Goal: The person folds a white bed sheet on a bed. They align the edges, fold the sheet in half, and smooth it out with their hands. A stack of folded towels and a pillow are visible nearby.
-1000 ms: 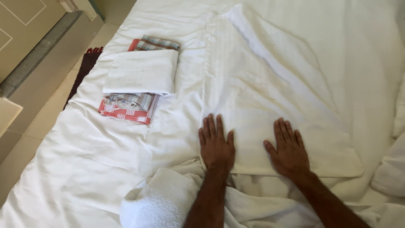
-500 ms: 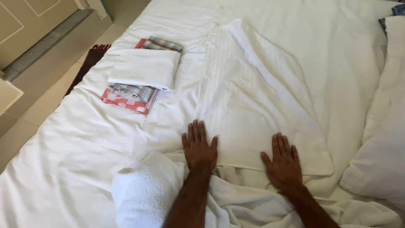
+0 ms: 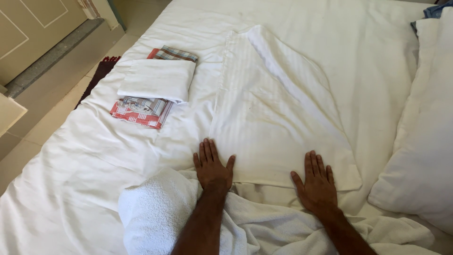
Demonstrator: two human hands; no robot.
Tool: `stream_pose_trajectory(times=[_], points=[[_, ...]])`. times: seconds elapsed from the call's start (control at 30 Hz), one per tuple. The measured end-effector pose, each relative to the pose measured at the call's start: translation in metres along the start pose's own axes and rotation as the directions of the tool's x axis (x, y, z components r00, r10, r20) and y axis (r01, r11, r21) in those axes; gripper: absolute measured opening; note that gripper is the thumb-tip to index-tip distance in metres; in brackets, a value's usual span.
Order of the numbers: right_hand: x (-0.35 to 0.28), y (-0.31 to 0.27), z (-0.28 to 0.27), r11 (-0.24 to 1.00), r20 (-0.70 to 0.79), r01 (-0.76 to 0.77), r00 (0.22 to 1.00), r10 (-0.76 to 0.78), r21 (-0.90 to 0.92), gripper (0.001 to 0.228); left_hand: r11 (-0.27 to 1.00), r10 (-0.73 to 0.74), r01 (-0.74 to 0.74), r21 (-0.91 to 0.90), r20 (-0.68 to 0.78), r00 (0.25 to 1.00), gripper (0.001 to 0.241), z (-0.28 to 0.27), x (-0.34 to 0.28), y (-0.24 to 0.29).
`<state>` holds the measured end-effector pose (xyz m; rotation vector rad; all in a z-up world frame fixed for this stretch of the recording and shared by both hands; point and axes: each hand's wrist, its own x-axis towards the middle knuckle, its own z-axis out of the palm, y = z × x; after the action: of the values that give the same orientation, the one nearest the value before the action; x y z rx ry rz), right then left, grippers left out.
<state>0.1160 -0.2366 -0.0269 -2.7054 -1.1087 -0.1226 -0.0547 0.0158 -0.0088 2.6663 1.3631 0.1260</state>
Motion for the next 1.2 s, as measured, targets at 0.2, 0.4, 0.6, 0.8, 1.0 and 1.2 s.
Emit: stream_pose_trajectory(times=[0.2,0.4,0.6,0.8,1.0,1.2], points=[[-0.004,0.008,0.003,0.999,-0.005,-0.054,0.999,0.054,0.007,0.086,1.0,-0.005,0.005,-0.01,-0.024,1.0,0.09,-0.003,-0.004,0.0],[-0.006,0.007,0.0,0.979,-0.003,-0.194,0.981,0.194,-0.064,0.092,1.0,-0.014,0.014,0.0,-0.018,1.0,0.089,0.004,0.0,-0.001],[-0.012,0.019,-0.01,0.962,0.118,-0.269,0.955,0.274,-0.055,0.097,1.0,-0.016,0.016,0.006,0.028,0.999,0.087,-0.004,-0.001,-0.003],[-0.013,0.08,-0.003,0.991,0.205,-0.13,0.969,0.135,-0.04,0.092,0.998,-0.045,0.044,0.04,0.038,0.998,0.066,-0.019,0.011,-0.002],[-0.024,0.128,-0.02,0.991,0.078,0.013,0.997,-0.003,-0.134,0.069,0.943,-0.259,0.283,-0.174,0.147,0.955,0.041,-0.033,0.021,-0.003],[-0.016,0.112,-0.047,0.949,0.023,-0.309,0.951,0.308,0.06,0.05,0.894,-0.318,0.364,-0.26,0.202,0.926,0.031,-0.046,0.031,-0.01]])
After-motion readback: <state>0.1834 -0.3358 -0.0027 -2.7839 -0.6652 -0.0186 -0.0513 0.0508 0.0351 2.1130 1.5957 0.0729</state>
